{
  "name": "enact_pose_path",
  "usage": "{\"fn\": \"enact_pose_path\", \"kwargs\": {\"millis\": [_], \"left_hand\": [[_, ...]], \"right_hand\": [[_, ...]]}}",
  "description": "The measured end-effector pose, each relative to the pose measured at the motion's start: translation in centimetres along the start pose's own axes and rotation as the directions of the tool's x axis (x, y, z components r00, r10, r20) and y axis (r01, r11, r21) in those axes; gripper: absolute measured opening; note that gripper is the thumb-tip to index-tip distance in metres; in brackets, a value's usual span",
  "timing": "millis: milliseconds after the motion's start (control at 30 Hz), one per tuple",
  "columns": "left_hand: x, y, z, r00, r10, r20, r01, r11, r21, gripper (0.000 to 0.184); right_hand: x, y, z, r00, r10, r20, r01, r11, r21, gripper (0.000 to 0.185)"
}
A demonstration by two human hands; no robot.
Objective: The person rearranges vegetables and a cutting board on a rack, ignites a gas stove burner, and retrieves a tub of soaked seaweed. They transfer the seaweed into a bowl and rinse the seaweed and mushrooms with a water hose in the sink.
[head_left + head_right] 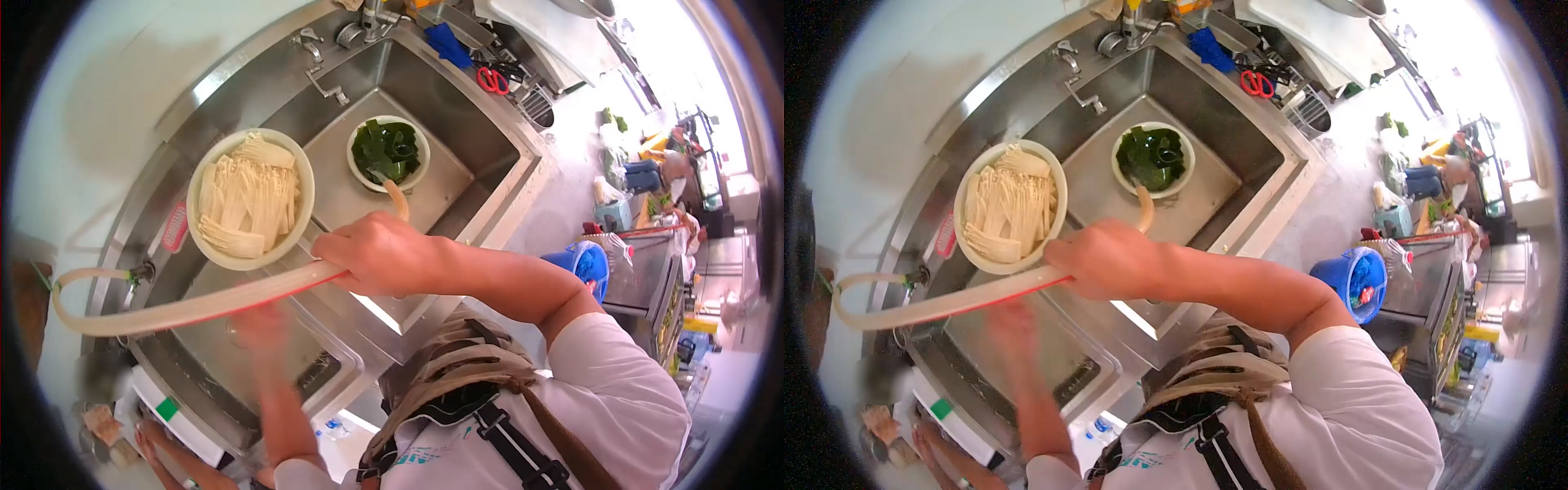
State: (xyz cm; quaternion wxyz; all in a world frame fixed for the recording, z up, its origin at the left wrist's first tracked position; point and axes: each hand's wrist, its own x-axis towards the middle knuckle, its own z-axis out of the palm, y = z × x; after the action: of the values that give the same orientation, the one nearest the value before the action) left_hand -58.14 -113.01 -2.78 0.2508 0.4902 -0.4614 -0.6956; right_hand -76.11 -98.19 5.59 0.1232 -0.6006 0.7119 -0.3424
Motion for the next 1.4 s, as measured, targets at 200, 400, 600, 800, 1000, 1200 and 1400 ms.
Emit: {"fn": "enact_pose_path", "kwargs": {"millis": [200,400,600,800,1000,1200,1400], "left_hand": [[3.0,-17.0,18.7,0.864,-0.344,0.368,0.41,0.904,-0.118,0.017],[8.3,-24.3,32.1,0.685,-0.636,0.356,0.728,0.582,-0.361,0.012],[12.4,-29.6,36.5,0.717,-0.68,0.155,0.666,0.601,-0.442,0.018],[11.8,-37.8,35.8,0.941,-0.337,0.023,0.3,0.802,-0.516,0.018],[8.1,-26.3,40.9,0.818,-0.361,0.448,0.562,0.669,-0.487,0.027],[4.4,-23.1,30.8,0.796,0.004,0.606,-0.378,0.785,0.491,0.053],[-6.1,-19.5,24.5,0.707,-0.265,0.656,-0.575,0.324,0.751,0.062]], "right_hand": [[-1.1,2.2,-3.3,0.965,-0.258,-0.053,0.258,0.966,-0.014,0.027],[-1.1,7.4,-6.7,0.919,-0.38,-0.107,0.395,0.891,0.222,0.042],[-3.2,16.4,-9.6,0.956,-0.265,0.13,0.231,0.946,0.228,0.057],[-6.0,26.8,-5.1,0.998,0.012,0.057,-0.027,0.963,0.269,0.023],[-4.4,25.0,-6.6,0.985,-0.155,-0.078,0.169,0.954,0.246,0.023],[-3.9,27.3,-5.8,0.999,-0.014,-0.053,0.033,0.923,0.384,0.025],[-4.4,26.8,-6.0,1.0,0.008,-0.016,0.0,0.9,0.435,0.023]]}}
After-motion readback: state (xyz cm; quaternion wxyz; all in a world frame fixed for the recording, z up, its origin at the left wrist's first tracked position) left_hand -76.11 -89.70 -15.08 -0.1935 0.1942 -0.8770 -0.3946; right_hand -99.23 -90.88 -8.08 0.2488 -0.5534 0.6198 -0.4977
